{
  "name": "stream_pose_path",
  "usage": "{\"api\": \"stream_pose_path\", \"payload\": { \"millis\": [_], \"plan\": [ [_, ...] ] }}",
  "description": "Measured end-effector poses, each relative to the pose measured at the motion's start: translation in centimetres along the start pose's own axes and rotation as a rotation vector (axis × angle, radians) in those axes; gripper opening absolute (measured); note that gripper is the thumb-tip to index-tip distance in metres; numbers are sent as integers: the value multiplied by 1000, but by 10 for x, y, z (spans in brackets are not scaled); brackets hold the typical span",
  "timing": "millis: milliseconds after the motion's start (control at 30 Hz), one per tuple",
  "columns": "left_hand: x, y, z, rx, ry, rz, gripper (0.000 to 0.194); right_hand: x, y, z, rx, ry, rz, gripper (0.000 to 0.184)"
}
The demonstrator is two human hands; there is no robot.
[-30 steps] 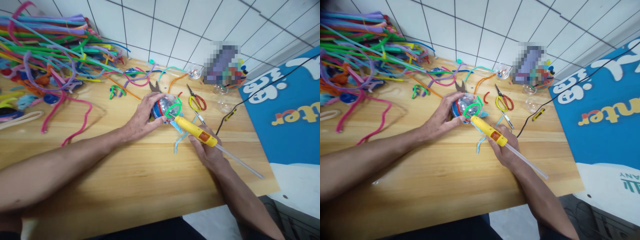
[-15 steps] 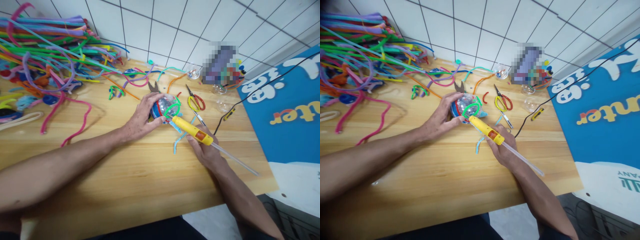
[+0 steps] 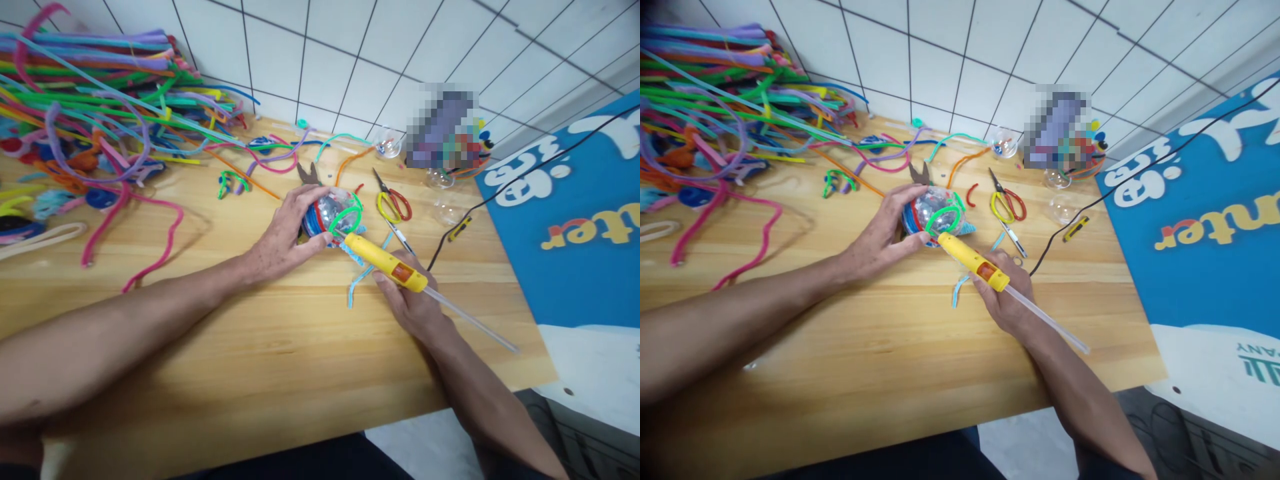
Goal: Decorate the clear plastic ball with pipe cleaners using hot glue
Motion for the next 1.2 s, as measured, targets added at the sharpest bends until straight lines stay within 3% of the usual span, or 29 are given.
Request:
{"api": "stream_pose_path", "payload": {
  "millis": [500,700,1200],
  "plan": [
    [0,-1,-1,15,-2,17,68,2,2,1,96,43,-21,14],
    [0,1,-2,18,-9,24,67,4,1,-1,28,44,-48,8],
    [-1,0,-1,21,-4,37,67,2,1,2,95,73,-8,15]
  ]
}}
Point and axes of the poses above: each hand's wrist, its own x-axis towards the middle knuckle, its own z-axis out of the palm, y = z × x, the point moved 2 cm from there along x, towards the middle knuckle, and after that the axes turned 1 degree about -y, right-handed, at the moved point
